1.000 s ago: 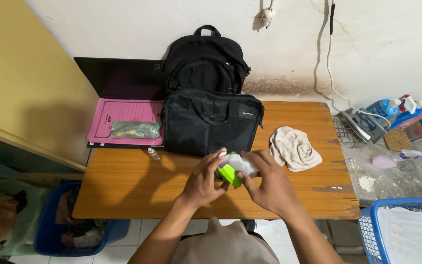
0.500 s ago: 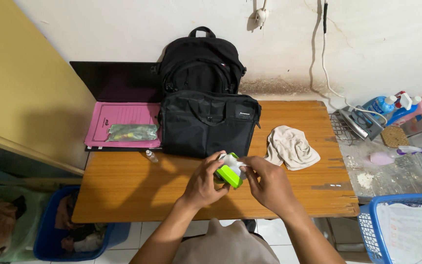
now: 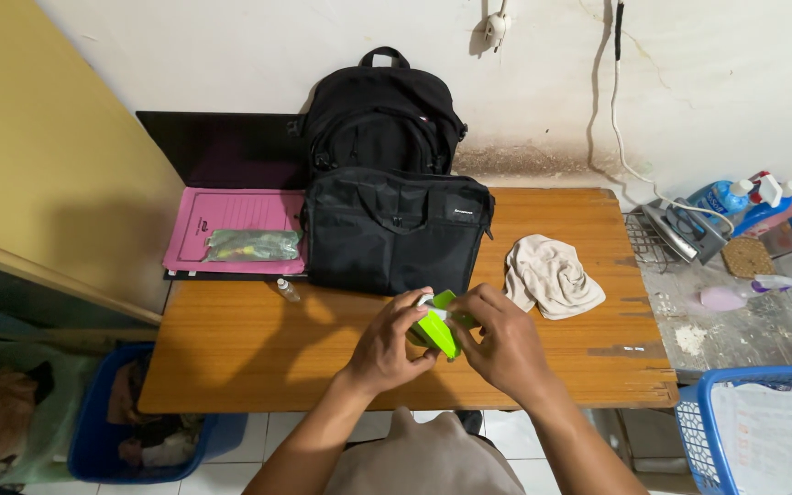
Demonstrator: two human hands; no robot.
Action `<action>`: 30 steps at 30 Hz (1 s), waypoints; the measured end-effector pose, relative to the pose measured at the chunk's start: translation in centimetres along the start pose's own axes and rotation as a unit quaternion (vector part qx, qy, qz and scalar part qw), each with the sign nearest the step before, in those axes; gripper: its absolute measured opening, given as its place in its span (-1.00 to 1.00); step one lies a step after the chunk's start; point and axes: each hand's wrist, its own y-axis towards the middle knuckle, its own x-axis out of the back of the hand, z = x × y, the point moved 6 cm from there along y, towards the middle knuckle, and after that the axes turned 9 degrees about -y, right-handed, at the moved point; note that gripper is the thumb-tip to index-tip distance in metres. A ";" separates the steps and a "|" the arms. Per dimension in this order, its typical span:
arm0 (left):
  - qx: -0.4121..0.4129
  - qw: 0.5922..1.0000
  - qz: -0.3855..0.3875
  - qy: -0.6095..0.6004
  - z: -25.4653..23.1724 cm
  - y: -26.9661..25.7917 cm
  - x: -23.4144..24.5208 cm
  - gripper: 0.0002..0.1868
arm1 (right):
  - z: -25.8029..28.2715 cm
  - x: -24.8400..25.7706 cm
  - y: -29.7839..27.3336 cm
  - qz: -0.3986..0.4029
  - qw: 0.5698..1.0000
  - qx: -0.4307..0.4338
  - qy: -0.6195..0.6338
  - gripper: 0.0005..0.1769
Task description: Packing a computer mouse into a protective sleeve and then into a laptop bag
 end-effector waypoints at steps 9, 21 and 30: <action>0.032 0.999 -0.007 -0.008 0.0 0.1 0.4 -0.14 | 0.3 0.6 0.3 -0.013 0.998 0.039 -0.046 -0.87; 0.032 0.999 -0.024 -0.010 0.5 0.0 -0.1 -0.15 | 0.5 -0.9 0.2 0.084 0.994 0.066 -0.006 -0.62; 0.052 0.998 -0.025 -0.023 1.2 0.4 0.4 -0.14 | -0.5 0.0 1.1 0.012 0.998 0.059 0.012 -0.78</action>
